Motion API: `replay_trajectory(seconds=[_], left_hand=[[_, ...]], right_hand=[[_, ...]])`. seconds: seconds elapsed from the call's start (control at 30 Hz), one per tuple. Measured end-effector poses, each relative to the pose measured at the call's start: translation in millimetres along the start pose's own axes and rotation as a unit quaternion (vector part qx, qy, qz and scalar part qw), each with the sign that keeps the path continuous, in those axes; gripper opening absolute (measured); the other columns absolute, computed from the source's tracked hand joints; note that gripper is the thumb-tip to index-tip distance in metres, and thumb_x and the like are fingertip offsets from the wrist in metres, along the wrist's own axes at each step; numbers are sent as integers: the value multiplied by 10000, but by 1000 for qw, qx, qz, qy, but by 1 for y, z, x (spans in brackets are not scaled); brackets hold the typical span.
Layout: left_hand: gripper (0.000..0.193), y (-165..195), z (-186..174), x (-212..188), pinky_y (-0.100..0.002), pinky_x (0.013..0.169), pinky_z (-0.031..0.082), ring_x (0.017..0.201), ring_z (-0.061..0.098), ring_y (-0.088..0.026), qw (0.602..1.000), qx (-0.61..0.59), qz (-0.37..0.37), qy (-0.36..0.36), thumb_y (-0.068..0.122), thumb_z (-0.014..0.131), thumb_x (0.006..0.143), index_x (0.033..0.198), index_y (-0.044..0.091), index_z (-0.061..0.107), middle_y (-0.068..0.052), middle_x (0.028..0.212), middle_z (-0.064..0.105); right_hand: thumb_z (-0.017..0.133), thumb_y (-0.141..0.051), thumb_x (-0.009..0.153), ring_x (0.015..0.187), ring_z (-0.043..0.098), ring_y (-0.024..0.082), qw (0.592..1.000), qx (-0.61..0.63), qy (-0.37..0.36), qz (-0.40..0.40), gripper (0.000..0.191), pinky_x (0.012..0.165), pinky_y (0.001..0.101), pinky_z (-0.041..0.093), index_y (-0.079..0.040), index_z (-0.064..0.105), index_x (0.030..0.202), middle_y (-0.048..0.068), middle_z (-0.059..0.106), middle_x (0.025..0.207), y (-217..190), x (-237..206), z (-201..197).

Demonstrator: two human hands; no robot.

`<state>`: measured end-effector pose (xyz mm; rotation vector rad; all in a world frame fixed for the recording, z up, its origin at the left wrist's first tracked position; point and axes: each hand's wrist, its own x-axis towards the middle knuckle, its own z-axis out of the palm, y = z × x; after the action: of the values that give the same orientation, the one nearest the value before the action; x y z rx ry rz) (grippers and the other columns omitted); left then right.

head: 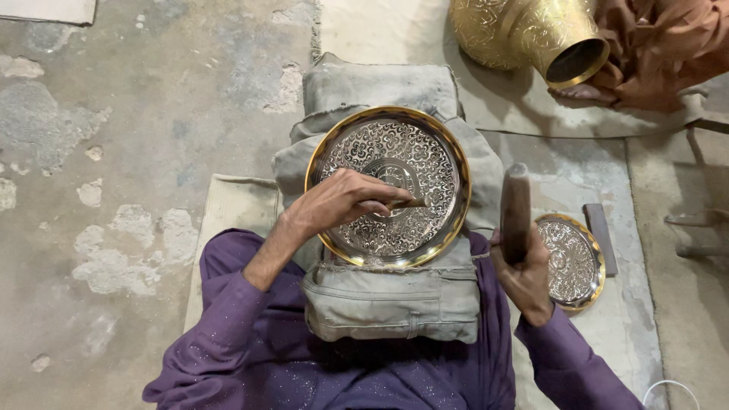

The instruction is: The person sits cross-legged on the floor with an ornate brass tray resting on a lap cushion. They hold a chisel against the tray's decorated surface with one hand and repeatedly strike it with a wooden mallet held in the other hand, chasing the engraved pattern across the tray.

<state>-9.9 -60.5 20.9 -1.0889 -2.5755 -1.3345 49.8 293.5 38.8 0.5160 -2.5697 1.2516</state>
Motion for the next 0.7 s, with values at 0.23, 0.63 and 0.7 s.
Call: replay_trajectory(seconds=[0.23,0.63,0.7], left_hand=[[460,3,-6,-1,-345,704,629,742,752,-128,1000,-5,13,-4,340,664,837,1294,307,696,44,1056,802],[454,12,-17,1,-365,752,631,854,773,-177,999,-20,47,-14,369,640,870,1314,291,688,19,1136,790],[434,12,-16,1,-360,750,630,864,776,-174,998,-14,57,6,319,661,879,1310,272,690,12,1145,790]], right_hand=[[677,-62,890,709,691,193,988,-151,-5,-8,280,623,335,558,-113,611,1157,68,710,875,-1,-2,0],[649,-34,878,768,722,278,979,-204,23,-16,354,662,416,564,-53,622,1230,155,718,912,-5,-11,2],[666,-24,829,786,732,300,970,-244,-5,-8,397,690,434,576,-59,645,1223,173,733,927,-6,-10,-1]])
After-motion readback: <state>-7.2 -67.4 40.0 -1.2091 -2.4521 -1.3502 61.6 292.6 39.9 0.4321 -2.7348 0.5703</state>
